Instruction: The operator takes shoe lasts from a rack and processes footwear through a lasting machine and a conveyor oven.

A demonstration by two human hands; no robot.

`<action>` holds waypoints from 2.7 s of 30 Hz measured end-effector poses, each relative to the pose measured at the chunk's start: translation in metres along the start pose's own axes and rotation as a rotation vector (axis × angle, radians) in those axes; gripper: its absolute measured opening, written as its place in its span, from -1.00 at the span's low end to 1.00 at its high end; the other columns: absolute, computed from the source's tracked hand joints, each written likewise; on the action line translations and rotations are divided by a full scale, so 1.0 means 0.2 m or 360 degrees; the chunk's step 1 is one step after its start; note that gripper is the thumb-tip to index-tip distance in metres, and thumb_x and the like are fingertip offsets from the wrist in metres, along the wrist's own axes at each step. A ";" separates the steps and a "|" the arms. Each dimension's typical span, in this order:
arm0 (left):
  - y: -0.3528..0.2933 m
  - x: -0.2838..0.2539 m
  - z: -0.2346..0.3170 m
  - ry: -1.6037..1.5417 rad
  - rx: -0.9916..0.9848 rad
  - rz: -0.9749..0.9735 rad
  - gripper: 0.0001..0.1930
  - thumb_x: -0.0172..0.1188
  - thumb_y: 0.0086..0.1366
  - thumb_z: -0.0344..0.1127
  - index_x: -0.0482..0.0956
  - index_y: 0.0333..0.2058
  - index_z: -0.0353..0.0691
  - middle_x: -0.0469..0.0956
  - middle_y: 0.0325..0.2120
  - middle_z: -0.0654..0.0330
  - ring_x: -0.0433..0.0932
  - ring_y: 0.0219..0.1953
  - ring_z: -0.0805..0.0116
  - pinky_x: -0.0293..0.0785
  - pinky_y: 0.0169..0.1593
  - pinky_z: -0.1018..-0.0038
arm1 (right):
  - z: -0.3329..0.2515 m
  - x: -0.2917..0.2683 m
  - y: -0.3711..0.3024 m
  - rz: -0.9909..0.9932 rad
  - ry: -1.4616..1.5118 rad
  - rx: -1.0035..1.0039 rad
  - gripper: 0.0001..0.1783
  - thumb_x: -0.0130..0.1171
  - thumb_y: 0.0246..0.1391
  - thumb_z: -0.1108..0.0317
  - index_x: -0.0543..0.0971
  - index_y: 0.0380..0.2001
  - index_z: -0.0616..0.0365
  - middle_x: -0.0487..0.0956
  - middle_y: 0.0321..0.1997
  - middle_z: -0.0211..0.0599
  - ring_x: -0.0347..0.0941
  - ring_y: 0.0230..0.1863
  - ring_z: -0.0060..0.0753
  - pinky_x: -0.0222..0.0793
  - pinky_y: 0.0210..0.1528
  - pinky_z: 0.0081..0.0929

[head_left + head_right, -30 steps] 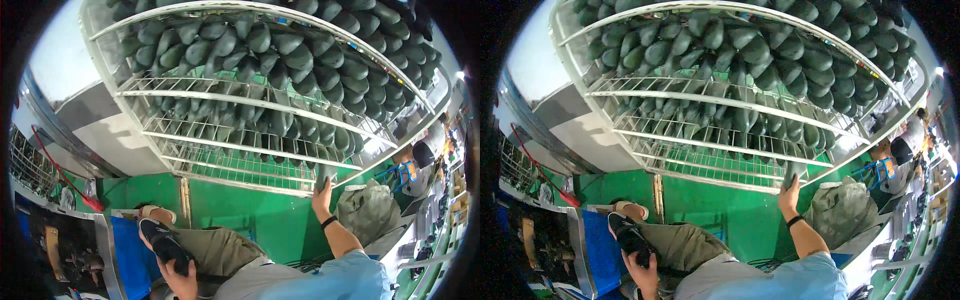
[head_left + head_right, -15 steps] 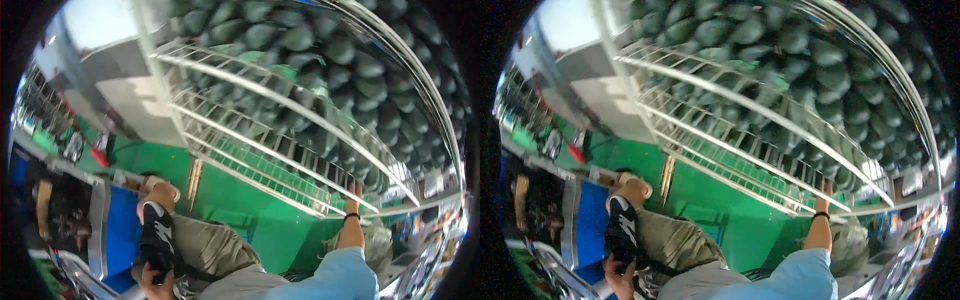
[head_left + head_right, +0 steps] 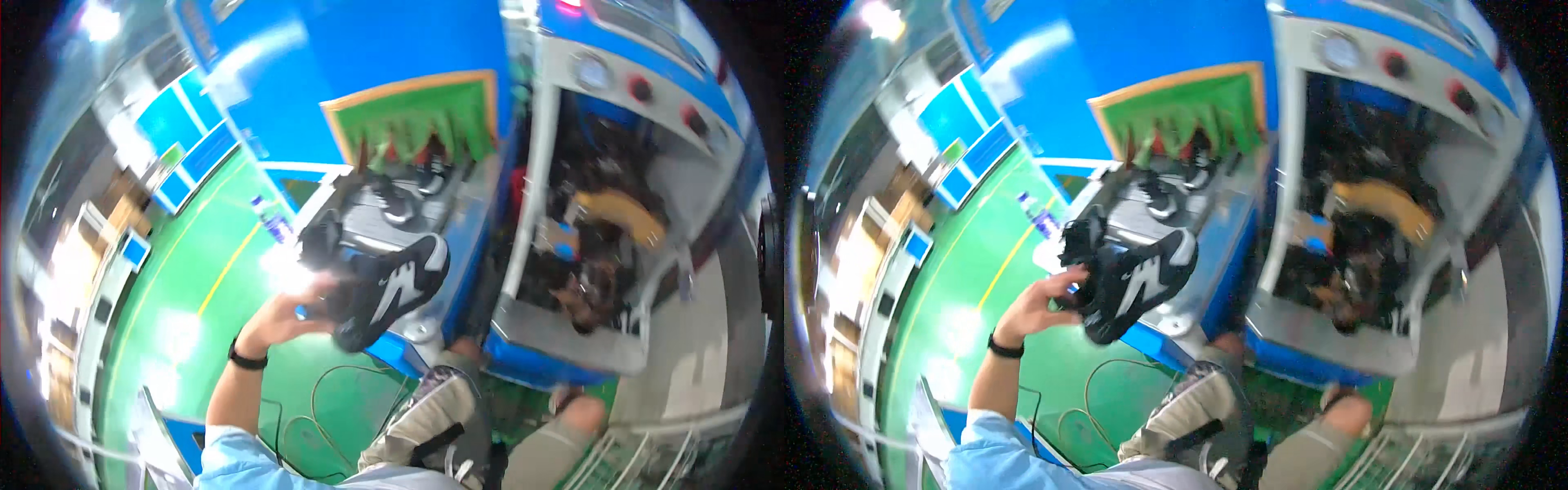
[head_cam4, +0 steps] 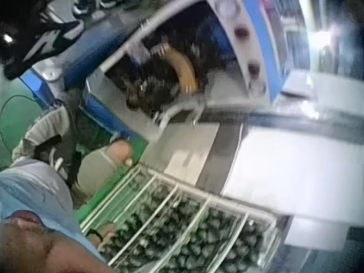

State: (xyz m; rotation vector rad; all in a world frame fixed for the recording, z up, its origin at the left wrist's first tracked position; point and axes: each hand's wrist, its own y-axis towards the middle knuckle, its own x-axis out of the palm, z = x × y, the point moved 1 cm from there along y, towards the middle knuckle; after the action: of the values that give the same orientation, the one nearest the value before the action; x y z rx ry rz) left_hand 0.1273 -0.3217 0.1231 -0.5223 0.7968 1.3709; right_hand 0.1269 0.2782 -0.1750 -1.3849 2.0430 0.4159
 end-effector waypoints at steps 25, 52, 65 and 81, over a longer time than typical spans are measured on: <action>-2.31 0.02 0.31 0.0942 -0.1433 0.0601 -0.58 0.53 -0.19 -0.03 0.64 -0.57 -0.29 0.58 -0.44 0.07 0.54 -0.10 -0.03 0.51 0.00 0.22 | -0.55 -0.07 -0.02 -0.0112 -0.0695 -0.1566 -0.74 0.15 0.09 0.35 0.57 -0.63 0.23 0.50 -0.63 -0.05 0.36 -0.61 0.00 0.28 -0.49 -0.15; 1.56 0.35 -0.82 0.0502 -0.0308 0.0352 -0.46 0.24 0.16 0.05 0.59 0.00 -0.23 0.58 -0.04 -0.12 0.49 0.06 -0.11 0.43 0.14 0.11 | -0.29 -0.15 -0.13 0.0310 -0.0332 -0.0720 -0.74 0.06 0.33 0.33 0.64 -0.23 0.30 0.63 -0.23 0.04 0.54 -0.20 0.03 0.48 -0.05 -0.15; 2.43 0.72 -1.09 0.0625 -0.0924 0.1155 -0.21 0.38 -0.11 0.32 0.67 -0.06 -0.26 -0.09 0.41 -0.23 -0.06 0.40 -0.30 -0.05 0.37 -0.09 | 0.13 -0.20 0.06 -0.0156 -0.0285 0.0032 -0.83 0.11 0.25 0.41 0.53 -0.26 0.35 0.51 -0.33 -0.05 0.38 -0.40 -0.12 0.41 -0.24 -0.11; 1.88 0.50 -0.83 0.0626 -0.0892 0.0675 -0.22 0.33 -0.14 0.35 0.73 -0.23 -0.33 0.41 -0.01 -0.33 0.34 0.12 -0.28 0.31 0.23 0.12 | -0.57 -0.15 -0.08 0.0243 -0.0536 -0.0749 -0.85 0.11 0.19 0.45 0.66 -0.30 0.20 0.63 -0.33 -0.11 0.51 -0.27 -0.02 0.45 -0.07 -0.14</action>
State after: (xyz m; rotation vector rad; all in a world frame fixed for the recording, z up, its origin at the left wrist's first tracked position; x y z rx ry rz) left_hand -0.2717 -0.3227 -0.0133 -1.1332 0.8654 1.9337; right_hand 0.1117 0.2286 -0.0673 -1.3045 1.8399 1.1744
